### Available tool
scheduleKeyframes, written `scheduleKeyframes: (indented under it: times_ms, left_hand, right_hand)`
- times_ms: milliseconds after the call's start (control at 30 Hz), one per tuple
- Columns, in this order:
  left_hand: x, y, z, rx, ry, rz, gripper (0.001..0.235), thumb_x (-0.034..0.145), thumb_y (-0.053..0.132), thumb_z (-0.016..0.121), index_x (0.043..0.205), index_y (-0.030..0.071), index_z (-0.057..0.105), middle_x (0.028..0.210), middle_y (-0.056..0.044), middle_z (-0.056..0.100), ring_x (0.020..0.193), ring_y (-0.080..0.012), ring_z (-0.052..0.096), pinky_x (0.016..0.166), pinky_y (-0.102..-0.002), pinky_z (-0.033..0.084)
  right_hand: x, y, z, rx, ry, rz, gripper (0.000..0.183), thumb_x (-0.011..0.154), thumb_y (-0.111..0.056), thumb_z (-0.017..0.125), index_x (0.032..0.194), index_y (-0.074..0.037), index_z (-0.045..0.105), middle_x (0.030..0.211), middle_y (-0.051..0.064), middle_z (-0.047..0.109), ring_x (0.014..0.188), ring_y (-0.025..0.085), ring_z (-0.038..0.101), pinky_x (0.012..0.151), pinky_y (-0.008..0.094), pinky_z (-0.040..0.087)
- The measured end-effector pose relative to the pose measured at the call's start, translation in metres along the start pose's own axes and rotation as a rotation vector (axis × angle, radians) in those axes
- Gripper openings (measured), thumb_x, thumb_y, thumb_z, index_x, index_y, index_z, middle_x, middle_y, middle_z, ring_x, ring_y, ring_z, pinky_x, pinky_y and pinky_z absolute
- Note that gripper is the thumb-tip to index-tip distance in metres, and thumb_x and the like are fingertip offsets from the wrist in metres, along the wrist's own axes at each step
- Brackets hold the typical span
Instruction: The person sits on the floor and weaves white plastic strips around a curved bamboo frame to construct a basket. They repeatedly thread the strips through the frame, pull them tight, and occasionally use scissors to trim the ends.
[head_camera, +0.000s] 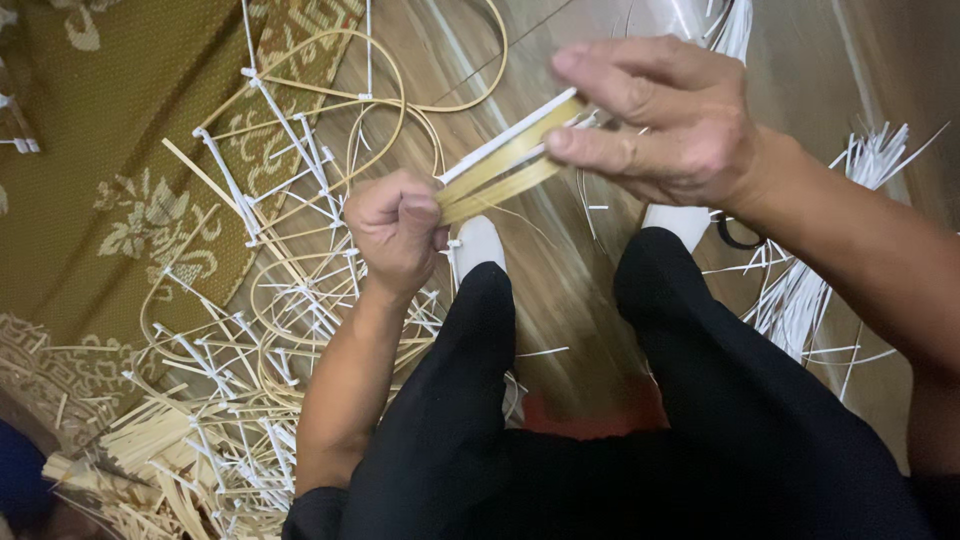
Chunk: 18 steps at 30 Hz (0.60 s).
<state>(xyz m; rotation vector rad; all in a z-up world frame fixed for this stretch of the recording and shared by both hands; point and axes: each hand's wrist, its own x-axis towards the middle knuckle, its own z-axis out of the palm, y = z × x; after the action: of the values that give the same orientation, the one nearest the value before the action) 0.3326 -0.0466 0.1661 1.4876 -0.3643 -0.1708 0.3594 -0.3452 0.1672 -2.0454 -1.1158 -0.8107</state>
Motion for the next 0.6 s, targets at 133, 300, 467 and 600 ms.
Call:
scheduleKeyframes:
  times_ms: [133, 300, 467, 600]
  left_hand:
    - [-0.003, -0.002, -0.003, 0.016, -0.055, 0.031, 0.054, 0.109, 0.044, 0.061, 0.073, 0.004, 0.055, 0.062, -0.002, 0.056, 0.050, -0.0099, 0.051, 0.045, -0.023, 0.036]
    - [-0.010, 0.006, -0.006, 0.053, -0.072, 0.001, 0.054, 0.108, 0.044, 0.061, 0.075, 0.002, 0.053, 0.065, -0.002, 0.053, 0.054, -0.0109, 0.051, 0.048, -0.024, 0.037]
    - [-0.016, 0.008, -0.006, 0.055, -0.092, -0.013, 0.055, 0.108, 0.046, 0.060, 0.075, 0.003, 0.053, 0.064, -0.003, 0.054, 0.053, -0.0118, 0.052, 0.051, -0.026, 0.038]
    - [-0.015, 0.005, -0.004, 0.115, -0.125, 0.061, 0.055, 0.109, 0.047, 0.058, 0.073, 0.006, 0.051, 0.062, -0.002, 0.052, 0.054, -0.0138, 0.053, 0.051, -0.027, 0.038]
  right_hand:
    - [0.008, -0.011, 0.001, 0.085, -0.031, -0.005, 0.021, 0.090, -0.023, 0.078, 0.110, -0.023, 0.078, 0.108, 0.014, 0.077, 0.082, 0.022, 0.074, 0.062, 0.029, 0.061]
    - [0.012, -0.014, -0.007, 0.192, -0.077, 0.006, 0.016, 0.098, -0.018, 0.080, 0.114, -0.020, 0.082, 0.111, 0.010, 0.079, 0.079, 0.018, 0.071, 0.059, 0.028, 0.053]
    - [0.011, -0.018, -0.009, 0.330, -0.096, 0.098, 0.023, 0.091, -0.014, 0.082, 0.114, -0.014, 0.079, 0.110, 0.010, 0.079, 0.082, 0.019, 0.072, 0.064, 0.028, 0.054]
    - [0.011, -0.022, -0.012, 0.533, -0.137, 0.226, 0.033, 0.085, -0.017, 0.085, 0.116, -0.009, 0.075, 0.108, 0.008, 0.078, 0.090, 0.017, 0.073, 0.076, 0.029, 0.056]
